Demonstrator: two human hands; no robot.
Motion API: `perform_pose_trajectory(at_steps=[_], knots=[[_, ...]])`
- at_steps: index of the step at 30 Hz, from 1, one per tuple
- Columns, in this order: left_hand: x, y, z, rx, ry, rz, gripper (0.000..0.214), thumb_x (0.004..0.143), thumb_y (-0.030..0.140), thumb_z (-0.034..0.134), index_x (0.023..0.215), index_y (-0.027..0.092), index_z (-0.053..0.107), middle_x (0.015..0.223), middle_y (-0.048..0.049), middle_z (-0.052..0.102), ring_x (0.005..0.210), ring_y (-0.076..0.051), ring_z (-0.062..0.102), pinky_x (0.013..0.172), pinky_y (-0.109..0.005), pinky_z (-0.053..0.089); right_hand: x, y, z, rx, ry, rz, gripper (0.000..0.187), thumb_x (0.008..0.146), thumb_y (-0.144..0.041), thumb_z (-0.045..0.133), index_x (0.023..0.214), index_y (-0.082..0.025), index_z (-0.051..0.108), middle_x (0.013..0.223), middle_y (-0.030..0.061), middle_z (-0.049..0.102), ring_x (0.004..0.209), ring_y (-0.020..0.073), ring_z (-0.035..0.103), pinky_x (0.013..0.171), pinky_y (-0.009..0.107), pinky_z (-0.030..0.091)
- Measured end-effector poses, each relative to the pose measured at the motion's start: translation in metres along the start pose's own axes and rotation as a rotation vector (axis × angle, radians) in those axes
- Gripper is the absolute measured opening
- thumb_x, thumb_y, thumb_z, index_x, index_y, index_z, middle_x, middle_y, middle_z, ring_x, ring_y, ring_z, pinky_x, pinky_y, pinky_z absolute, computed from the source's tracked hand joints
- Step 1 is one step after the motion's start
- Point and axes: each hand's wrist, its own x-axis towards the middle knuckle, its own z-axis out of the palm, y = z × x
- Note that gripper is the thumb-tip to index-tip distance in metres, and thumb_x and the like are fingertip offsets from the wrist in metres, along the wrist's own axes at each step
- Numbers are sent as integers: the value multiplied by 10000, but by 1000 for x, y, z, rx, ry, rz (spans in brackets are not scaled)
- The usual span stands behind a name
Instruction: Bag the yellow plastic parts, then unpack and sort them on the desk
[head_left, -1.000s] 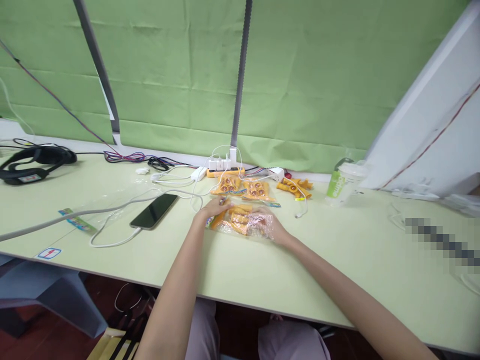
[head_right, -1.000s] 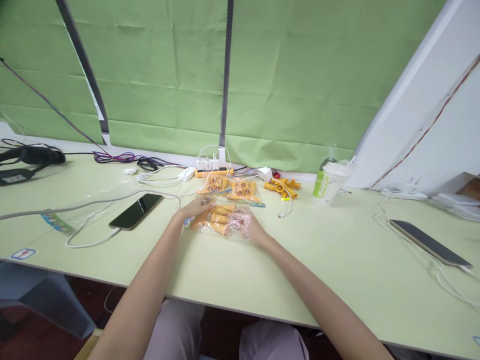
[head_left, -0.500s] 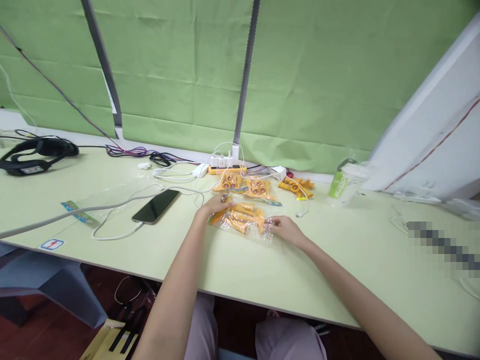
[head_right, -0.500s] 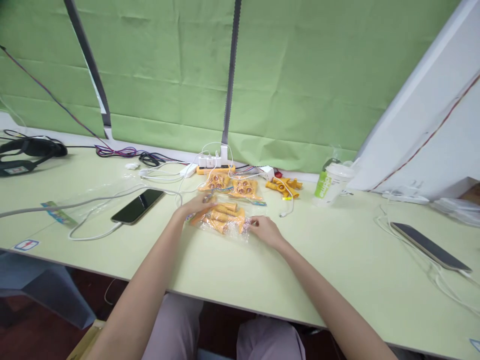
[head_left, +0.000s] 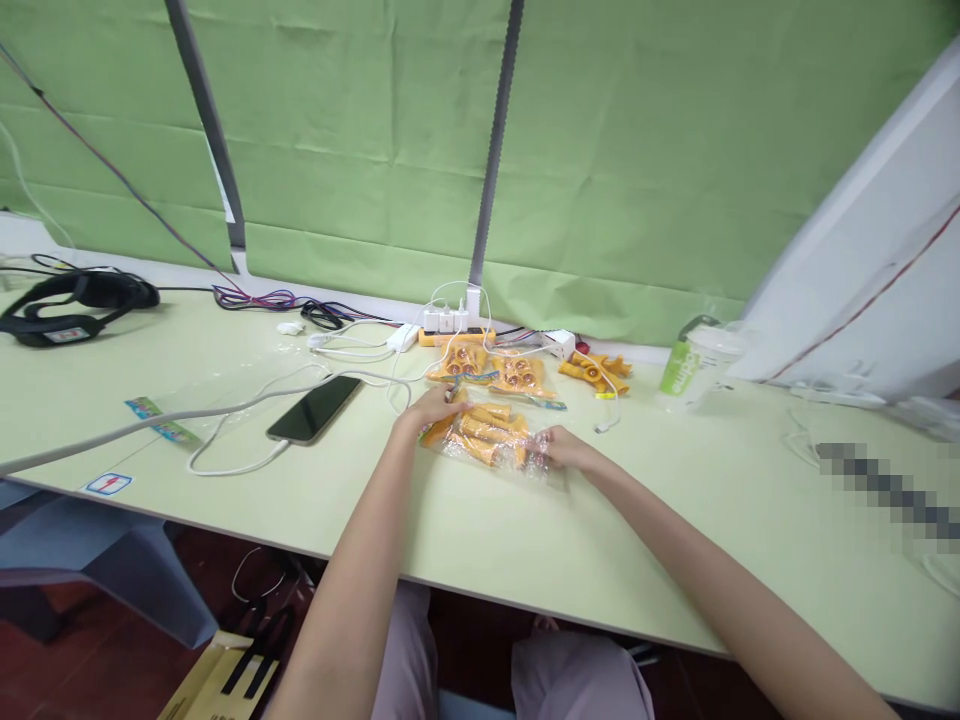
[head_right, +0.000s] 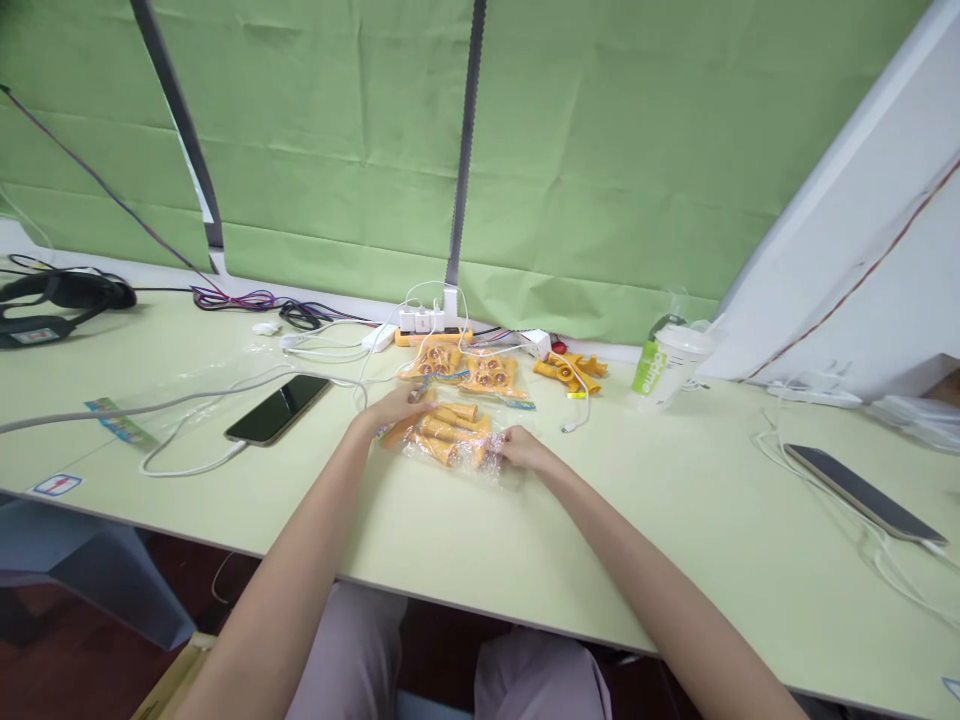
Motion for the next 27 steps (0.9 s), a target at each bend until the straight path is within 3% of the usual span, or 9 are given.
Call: perform_pose_trajectory(at_steps=[5, 10, 15, 18, 20, 21, 22, 25, 27], knots=[[-2, 2, -1, -31, -15, -3, 816, 632, 643, 616, 1257, 141, 466, 1335, -157, 512, 1167, -292, 526, 929, -315, 415, -4, -6, -1, 33, -89, 0, 409, 732, -497, 608, 593, -117, 663, 318, -59, 367, 350, 49, 293, 428, 210, 266], [-5, 4, -2, -50, -23, -1, 855, 619, 663, 614, 1276, 141, 450, 1333, -156, 515, 1166, -290, 529, 922, -307, 424, -6, -9, 4, -11, -202, -95, 445, 723, -554, 598, 655, -125, 693, 485, 7, 580, 403, 65, 406, 426, 206, 318], [-4, 3, -3, -47, -49, -7, 907, 587, 649, 654, 1303, 144, 420, 1340, -161, 504, 1165, -293, 528, 930, -307, 417, -7, -14, 8, -10, -323, -162, 506, 729, -602, 566, 674, -114, 689, 512, 16, 590, 422, 72, 447, 419, 200, 334], [-3, 2, -2, -35, -53, -3, 908, 574, 607, 689, 1305, 143, 413, 1337, -167, 501, 1155, -292, 533, 930, -310, 416, -6, -11, -7, -50, -394, -192, 480, 740, -565, 574, 701, -103, 700, 500, 9, 580, 407, 60, 421, 443, 201, 340], [-3, 2, -1, -30, -42, 4, 894, 565, 588, 704, 1289, 143, 427, 1312, -164, 521, 1133, -294, 545, 918, -320, 427, -3, -2, -28, -70, -408, -181, 451, 749, -536, 575, 740, -105, 707, 526, 13, 591, 425, 64, 427, 463, 204, 345], [-4, 3, -1, -33, -38, 9, 885, 561, 584, 708, 1278, 142, 438, 1289, -161, 539, 1116, -295, 555, 904, -323, 437, 0, 5, -41, -75, -369, -164, 431, 758, -516, 569, 769, -108, 708, 556, 21, 604, 445, 70, 441, 475, 207, 351], [-5, 4, -1, -38, -39, 14, 874, 558, 584, 709, 1266, 141, 448, 1264, -157, 557, 1098, -293, 566, 888, -324, 447, 3, 13, -56, -73, -251, -144, 414, 781, -491, 542, 812, -112, 708, 602, 32, 621, 478, 82, 466, 493, 212, 365], [-7, 6, -2, -67, -61, 22, 845, 551, 584, 711, 1236, 153, 469, 1208, -140, 593, 1061, -286, 585, 846, -314, 469, 17, 45, -98, -94, 432, -32, 390, 865, -341, 375, 1023, -124, 658, 874, 93, 672, 653, 143, 565, 610, 265, 436], [-7, 6, -2, -83, -56, 18, 844, 541, 586, 716, 1231, 166, 473, 1212, -130, 594, 1079, -288, 575, 858, -313, 462, 28, 67, -119, -237, 828, 77, 403, 847, -232, 349, 1152, -144, 598, 1050, 123, 651, 884, 208, 587, 761, 324, 449]])
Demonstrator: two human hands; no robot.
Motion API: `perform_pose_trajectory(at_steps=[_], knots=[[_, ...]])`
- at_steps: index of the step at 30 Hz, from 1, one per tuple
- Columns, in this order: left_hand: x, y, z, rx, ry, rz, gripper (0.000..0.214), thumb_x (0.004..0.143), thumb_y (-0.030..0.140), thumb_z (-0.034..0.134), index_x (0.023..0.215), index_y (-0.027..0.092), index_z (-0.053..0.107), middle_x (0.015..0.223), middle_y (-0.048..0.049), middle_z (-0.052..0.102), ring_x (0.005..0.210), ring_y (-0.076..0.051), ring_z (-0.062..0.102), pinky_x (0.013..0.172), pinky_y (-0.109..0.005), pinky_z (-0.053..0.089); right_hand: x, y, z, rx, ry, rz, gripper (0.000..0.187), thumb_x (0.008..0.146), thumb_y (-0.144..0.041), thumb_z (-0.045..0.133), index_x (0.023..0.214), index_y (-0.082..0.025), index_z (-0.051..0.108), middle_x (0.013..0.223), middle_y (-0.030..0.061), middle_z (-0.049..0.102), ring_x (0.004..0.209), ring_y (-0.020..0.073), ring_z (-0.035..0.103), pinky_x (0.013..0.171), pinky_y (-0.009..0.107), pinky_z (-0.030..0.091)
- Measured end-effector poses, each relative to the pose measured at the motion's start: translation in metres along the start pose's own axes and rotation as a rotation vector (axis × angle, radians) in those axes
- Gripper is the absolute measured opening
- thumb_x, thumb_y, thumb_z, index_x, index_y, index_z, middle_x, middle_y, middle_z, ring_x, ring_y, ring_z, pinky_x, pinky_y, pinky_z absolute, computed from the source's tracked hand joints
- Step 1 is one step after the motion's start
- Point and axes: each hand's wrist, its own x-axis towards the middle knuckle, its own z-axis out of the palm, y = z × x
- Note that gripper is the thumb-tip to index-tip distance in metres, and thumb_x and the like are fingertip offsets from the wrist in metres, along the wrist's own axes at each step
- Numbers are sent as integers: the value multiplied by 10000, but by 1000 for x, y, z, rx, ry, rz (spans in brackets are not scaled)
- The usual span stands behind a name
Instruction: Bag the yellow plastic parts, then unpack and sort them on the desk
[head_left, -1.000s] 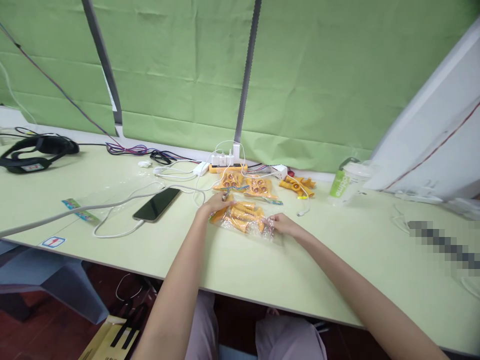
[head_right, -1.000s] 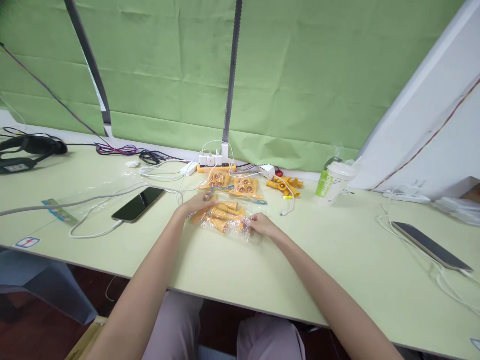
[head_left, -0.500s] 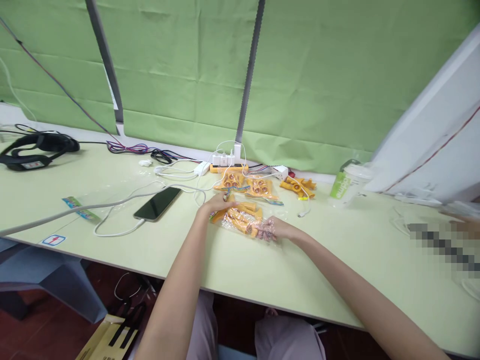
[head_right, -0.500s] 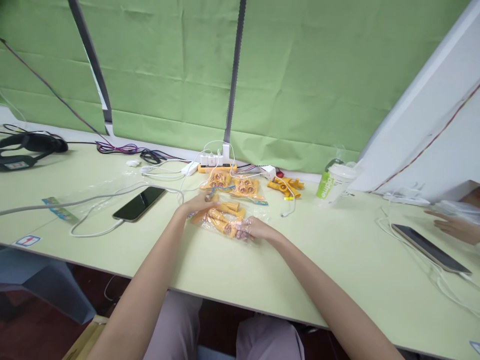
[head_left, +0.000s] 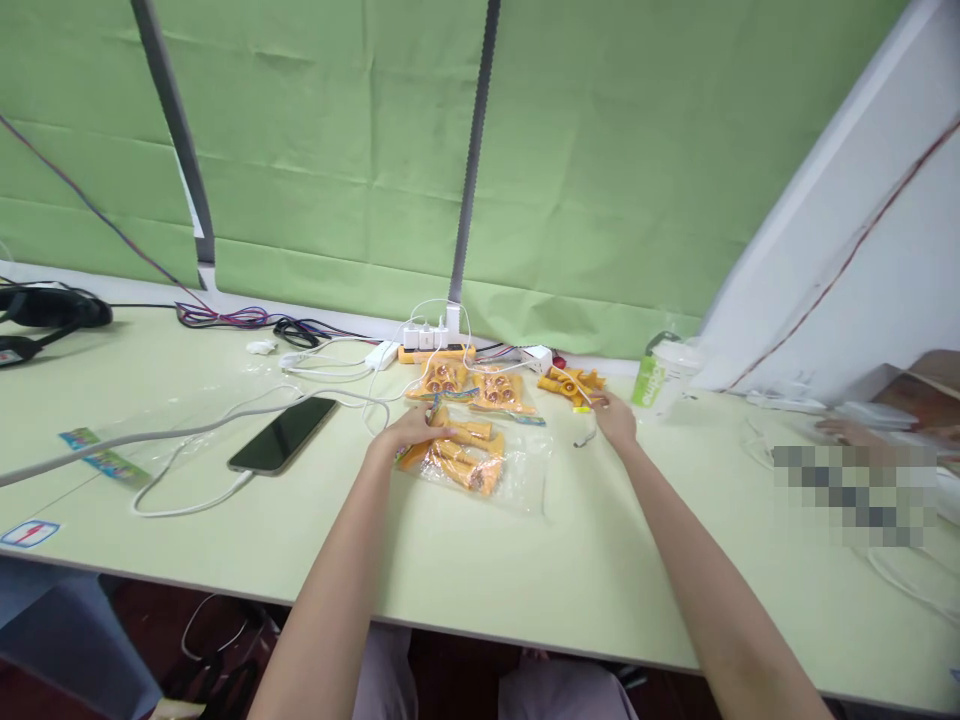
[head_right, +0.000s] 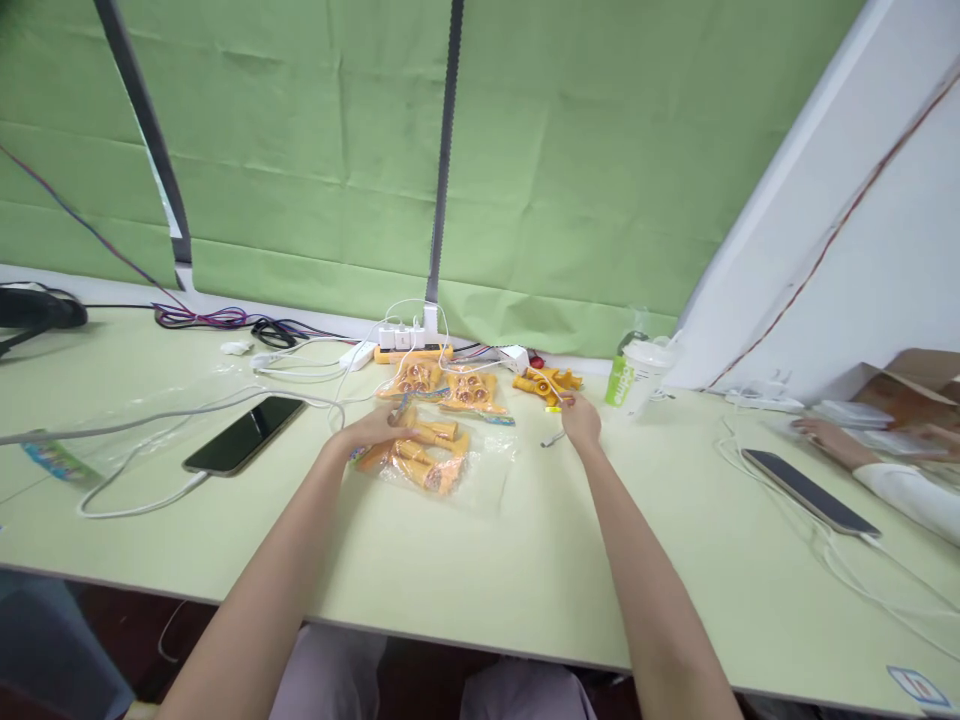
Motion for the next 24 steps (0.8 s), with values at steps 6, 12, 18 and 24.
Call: perform_pose_trajectory(at_steps=[6, 12, 18, 24], knots=[[7, -10, 3, -2, 37, -30, 889, 525, 604, 713, 1266, 184, 461, 1229, -123, 588, 1112, -305, 556, 902, -328, 438, 39, 34, 15, -369, -62, -61, 516, 843, -202, 363, 1357, -210, 409, 1364, 143, 475, 1230, 290, 439, 964, 488, 356], [10, -12, 3, 2, 20, -9, 919, 519, 606, 718, 1289, 181, 450, 1276, -128, 559, 1141, -305, 542, 929, -324, 424, 40, 35, 21, -521, 4, -65, 393, 888, -339, 384, 1228, -175, 491, 1121, 162, 633, 1070, 290, 562, 939, 501, 331], [10, -11, 2, 52, -9, -13, 931, 579, 658, 655, 1323, 157, 405, 1403, -160, 430, 1247, -302, 455, 1006, -331, 364, 19, 50, -3, -366, 42, 22, 451, 882, -420, 357, 1275, -221, 451, 1138, 130, 625, 1033, 286, 587, 843, 435, 398], [7, -8, 2, 39, -7, -27, 921, 565, 656, 659, 1306, 164, 420, 1429, -153, 404, 1272, -310, 431, 1010, -325, 359, -28, 57, -47, -370, -290, -160, 500, 876, -534, 333, 1113, -208, 630, 939, 107, 689, 842, 248, 628, 753, 353, 446]])
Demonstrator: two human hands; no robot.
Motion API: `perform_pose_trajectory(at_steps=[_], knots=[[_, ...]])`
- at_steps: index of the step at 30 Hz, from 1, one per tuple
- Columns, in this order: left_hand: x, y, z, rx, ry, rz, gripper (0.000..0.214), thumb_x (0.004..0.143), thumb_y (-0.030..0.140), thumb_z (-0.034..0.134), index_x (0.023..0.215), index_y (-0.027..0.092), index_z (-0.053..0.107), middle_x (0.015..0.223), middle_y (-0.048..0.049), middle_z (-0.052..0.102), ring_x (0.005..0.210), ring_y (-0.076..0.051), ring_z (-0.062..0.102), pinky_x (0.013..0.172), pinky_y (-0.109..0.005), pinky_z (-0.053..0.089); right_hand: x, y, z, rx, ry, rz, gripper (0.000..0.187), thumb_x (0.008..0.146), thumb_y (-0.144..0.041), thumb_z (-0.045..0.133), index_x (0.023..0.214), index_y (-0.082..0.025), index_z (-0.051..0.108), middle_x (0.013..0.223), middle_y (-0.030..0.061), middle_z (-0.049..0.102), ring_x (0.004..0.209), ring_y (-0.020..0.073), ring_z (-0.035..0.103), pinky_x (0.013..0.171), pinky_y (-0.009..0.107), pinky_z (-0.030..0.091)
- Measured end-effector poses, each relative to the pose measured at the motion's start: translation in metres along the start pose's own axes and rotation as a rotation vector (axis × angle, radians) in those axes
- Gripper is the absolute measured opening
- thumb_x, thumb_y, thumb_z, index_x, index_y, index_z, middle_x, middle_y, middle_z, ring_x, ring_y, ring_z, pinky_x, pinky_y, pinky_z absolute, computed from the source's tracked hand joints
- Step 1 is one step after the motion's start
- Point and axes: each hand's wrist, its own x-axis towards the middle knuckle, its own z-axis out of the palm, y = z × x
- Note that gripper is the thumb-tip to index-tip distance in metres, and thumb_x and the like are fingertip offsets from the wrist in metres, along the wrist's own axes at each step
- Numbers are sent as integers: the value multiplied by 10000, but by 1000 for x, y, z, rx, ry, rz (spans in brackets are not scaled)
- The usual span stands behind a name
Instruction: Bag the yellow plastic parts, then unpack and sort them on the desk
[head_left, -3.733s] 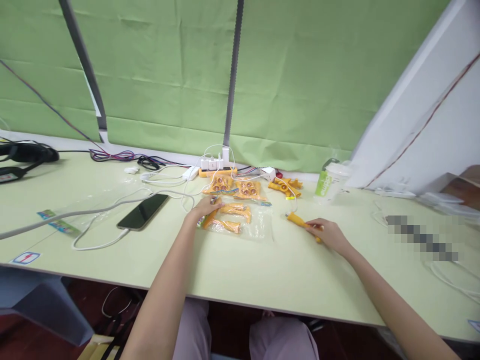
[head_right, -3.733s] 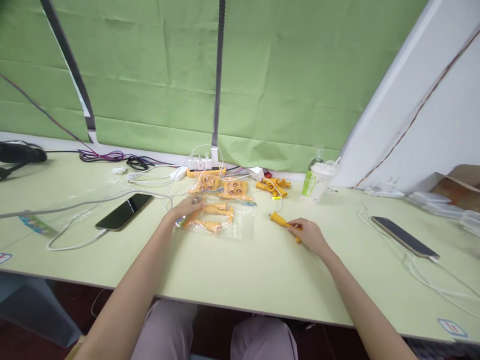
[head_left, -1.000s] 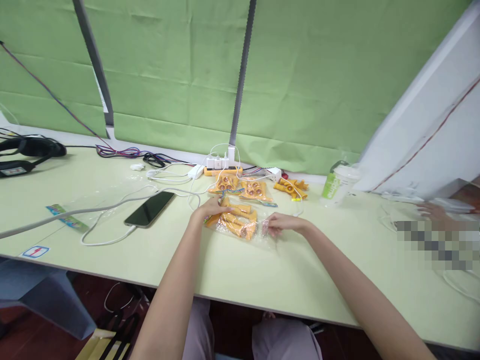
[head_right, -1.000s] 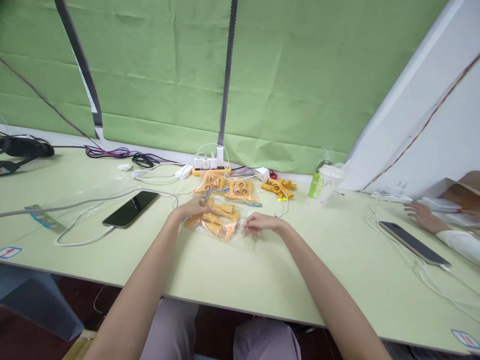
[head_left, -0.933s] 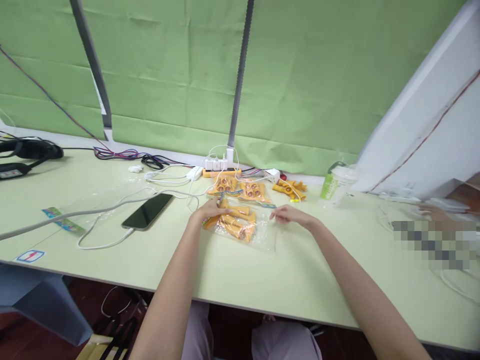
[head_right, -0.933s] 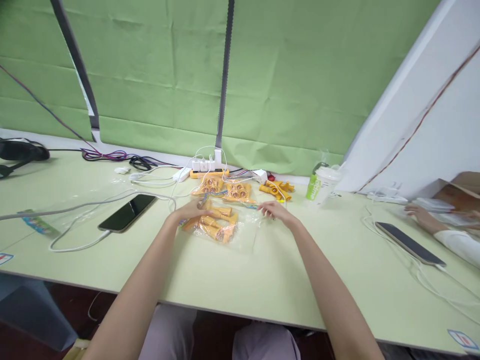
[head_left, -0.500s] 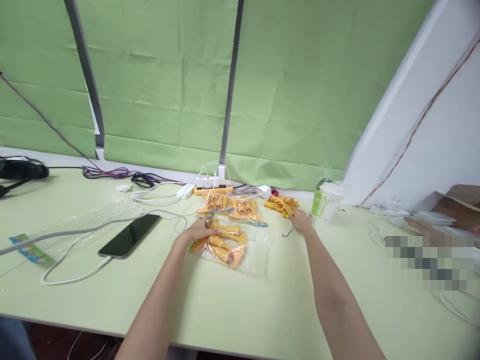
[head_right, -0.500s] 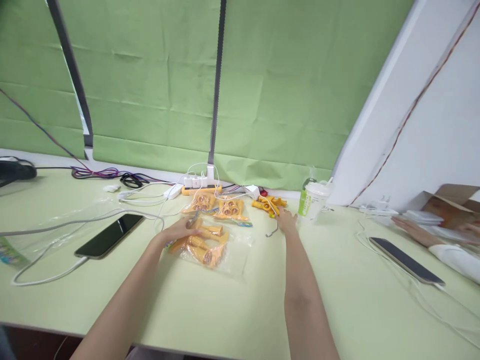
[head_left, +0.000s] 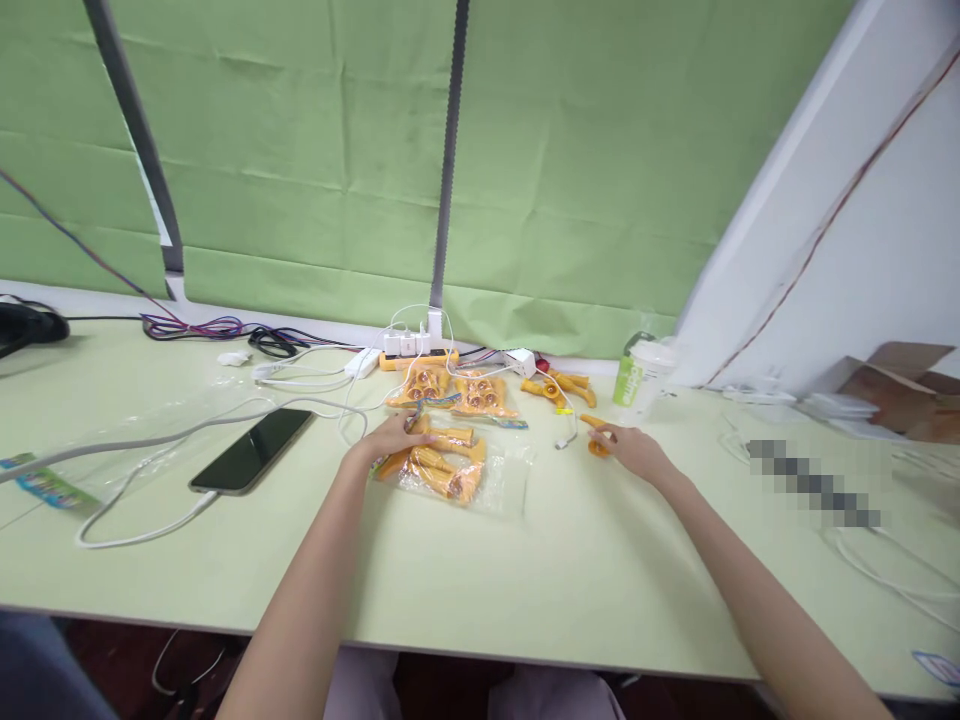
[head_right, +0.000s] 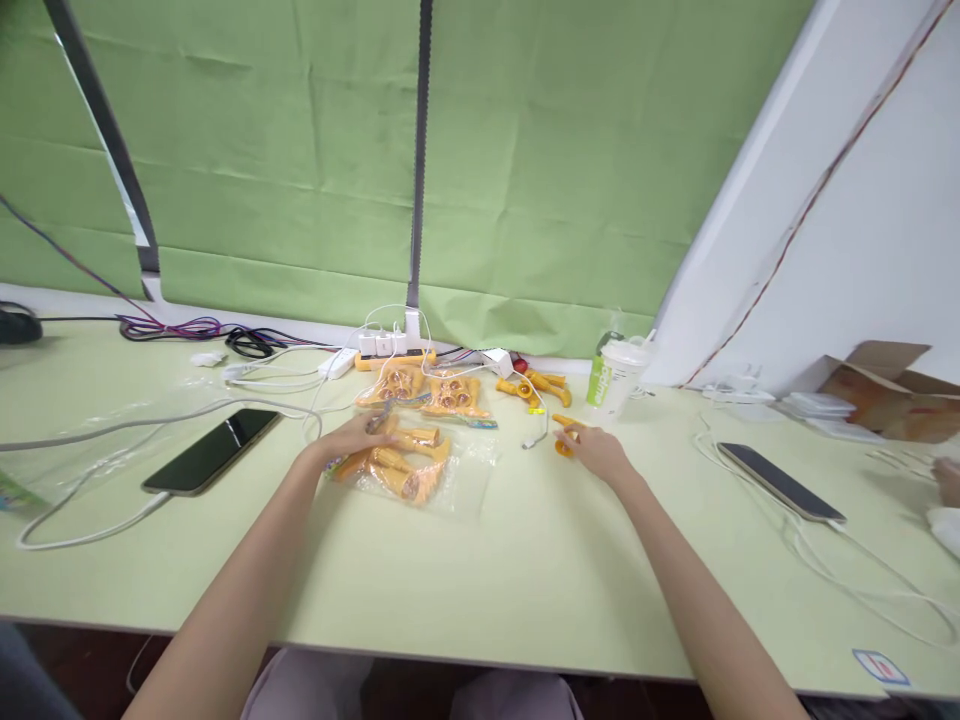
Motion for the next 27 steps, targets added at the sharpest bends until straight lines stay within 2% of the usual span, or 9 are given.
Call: perform_pose_trajectory(at_steps=[2, 4, 6, 8, 11, 13, 17, 20, 27], knots=[[-1, 1, 0, -12, 2, 5, 915, 557, 645, 668, 1300, 168, 427, 1420, -150, 418, 1261, -309, 445, 1003, -323, 366, -18, -1, -7, 68, -93, -154, 480, 899, -487, 297, 1132, -236, 634, 961, 77, 690, 837, 222, 623, 765, 338, 456], [-1, 1, 0, -17, 6, 13, 917, 548, 633, 676, 1300, 170, 429, 1418, -149, 422, 1261, -309, 445, 999, -322, 368, -29, -2, -12, 19, -36, -249, 419, 899, -378, 315, 1159, -268, 625, 1061, 68, 668, 920, 223, 605, 810, 348, 454], [-2, 2, -1, -9, 13, 15, 923, 546, 627, 675, 1305, 165, 425, 1430, -151, 404, 1273, -311, 431, 1008, -324, 359, -32, 1, -13, -114, 60, -270, 386, 847, -287, 397, 1157, -289, 626, 1195, 73, 612, 1054, 256, 556, 864, 394, 437], [-4, 2, -1, 5, 19, 14, 929, 554, 621, 670, 1315, 152, 417, 1441, -158, 385, 1284, -314, 416, 1025, -330, 341, -32, 8, -12, -173, 20, -273, 377, 802, -255, 443, 1119, -291, 644, 1258, 71, 575, 1127, 280, 519, 898, 434, 424], [-5, 3, -1, -4, 21, 20, 911, 562, 605, 673, 1313, 155, 424, 1431, -157, 401, 1289, -317, 409, 1035, -340, 333, -35, 22, -7, -56, -111, -273, 393, 794, -277, 426, 1130, -264, 630, 1259, 71, 575, 1146, 266, 525, 960, 433, 404], [-6, 3, -1, -24, 23, 29, 885, 555, 594, 685, 1295, 174, 446, 1407, -147, 439, 1276, -319, 426, 1023, -344, 348, -43, 27, -4, 54, -74, -298, 502, 774, -295, 438, 1264, -250, 536, 1356, 74, 497, 1231, 264, 463, 1030, 426, 355], [-3, 1, -1, -14, 33, 45, 885, 546, 603, 689, 1278, 166, 451, 1409, -157, 432, 1259, -318, 445, 1024, -354, 348, -64, 12, -3, 198, -158, -417, 582, 800, -394, 456, 1369, -279, 425, 1476, 37, 354, 1343, 262, 330, 1096, 414, 281], [-1, 0, -1, -8, 42, 45, 876, 542, 599, 699, 1264, 166, 457, 1413, -164, 424, 1273, -319, 427, 1031, -362, 339, -72, -8, 0, 171, -237, -458, 490, 822, -435, 456, 1290, -302, 518, 1431, 25, 419, 1284, 246, 412, 1066, 385, 328], [-3, 2, -1, -2, 55, 41, 821, 553, 601, 698, 1225, 178, 488, 1377, -159, 467, 1248, -322, 453, 1003, -360, 366, -69, -38, 8, -108, -8, -411, 321, 842, -461, 430, 879, -259, 677, 1056, 63, 657, 999, 260, 565, 848, 412, 420]])
